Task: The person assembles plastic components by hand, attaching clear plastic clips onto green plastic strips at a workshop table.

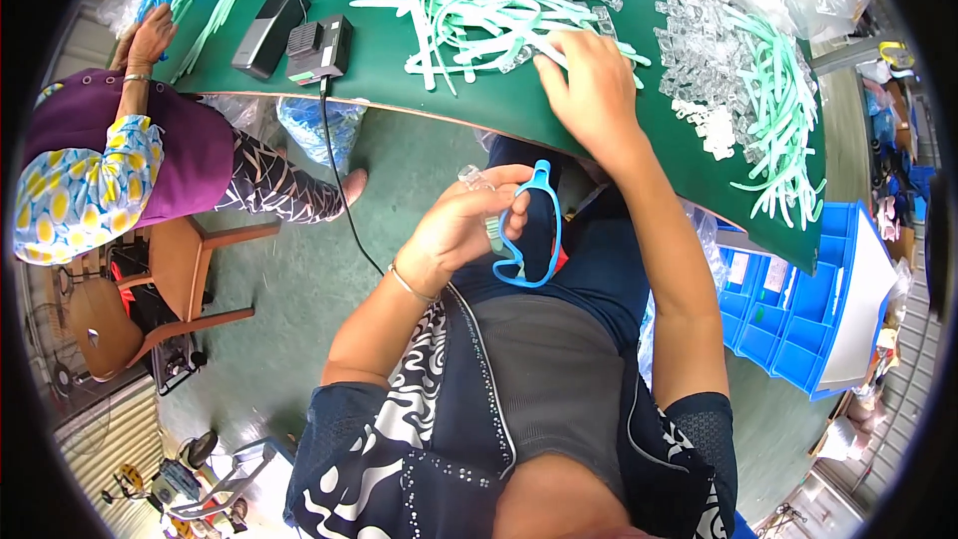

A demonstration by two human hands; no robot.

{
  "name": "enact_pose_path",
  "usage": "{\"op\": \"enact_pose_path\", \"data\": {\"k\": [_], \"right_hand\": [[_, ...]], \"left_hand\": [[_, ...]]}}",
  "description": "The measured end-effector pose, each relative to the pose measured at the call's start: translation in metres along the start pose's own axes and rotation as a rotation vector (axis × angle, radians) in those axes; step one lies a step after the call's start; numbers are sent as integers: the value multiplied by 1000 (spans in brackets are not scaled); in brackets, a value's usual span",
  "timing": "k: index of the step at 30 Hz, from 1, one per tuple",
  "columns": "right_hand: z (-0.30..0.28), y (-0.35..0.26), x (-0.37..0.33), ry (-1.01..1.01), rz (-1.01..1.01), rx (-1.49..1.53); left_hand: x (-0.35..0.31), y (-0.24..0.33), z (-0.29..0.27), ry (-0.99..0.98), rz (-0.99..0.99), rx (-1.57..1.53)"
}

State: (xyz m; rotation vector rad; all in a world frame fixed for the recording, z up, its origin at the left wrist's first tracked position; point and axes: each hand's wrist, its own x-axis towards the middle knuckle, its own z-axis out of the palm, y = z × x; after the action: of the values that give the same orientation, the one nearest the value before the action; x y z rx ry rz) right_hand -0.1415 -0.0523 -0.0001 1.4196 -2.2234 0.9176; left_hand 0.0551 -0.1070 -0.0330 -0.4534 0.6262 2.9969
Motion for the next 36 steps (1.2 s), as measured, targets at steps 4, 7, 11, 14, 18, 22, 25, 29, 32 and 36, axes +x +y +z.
{"op": "enact_pose_path", "data": {"k": [4,7,11,14,18,22,25,29,32,36], "right_hand": [[31,7,19,-72,66,-173],[39,4,27,-100,54,-156],[-7,6,16,-111,124,125],[-47,3,-10,-114,181,456],[-93,-23,-71,-341,496,810],[-98,-38,-128,-510,809,1139],[-91,-36,-151,-504,872,1374],[-88,-32,-159,-403,915,1389],[-93,-34,-164,-485,867,1334],[-94,-35,-170,-562,949,1360]], "left_hand": [[2,-8,6,21,29,98],[7,-13,1,-53,-17,1],[7,-15,-9,86,112,33],[5,-11,-1,152,189,81],[10,-14,9,175,292,84],[18,-20,12,170,290,156],[23,-31,5,130,195,282],[25,-46,14,183,214,342],[27,-47,22,215,208,282],[26,-47,28,175,255,344]]}}
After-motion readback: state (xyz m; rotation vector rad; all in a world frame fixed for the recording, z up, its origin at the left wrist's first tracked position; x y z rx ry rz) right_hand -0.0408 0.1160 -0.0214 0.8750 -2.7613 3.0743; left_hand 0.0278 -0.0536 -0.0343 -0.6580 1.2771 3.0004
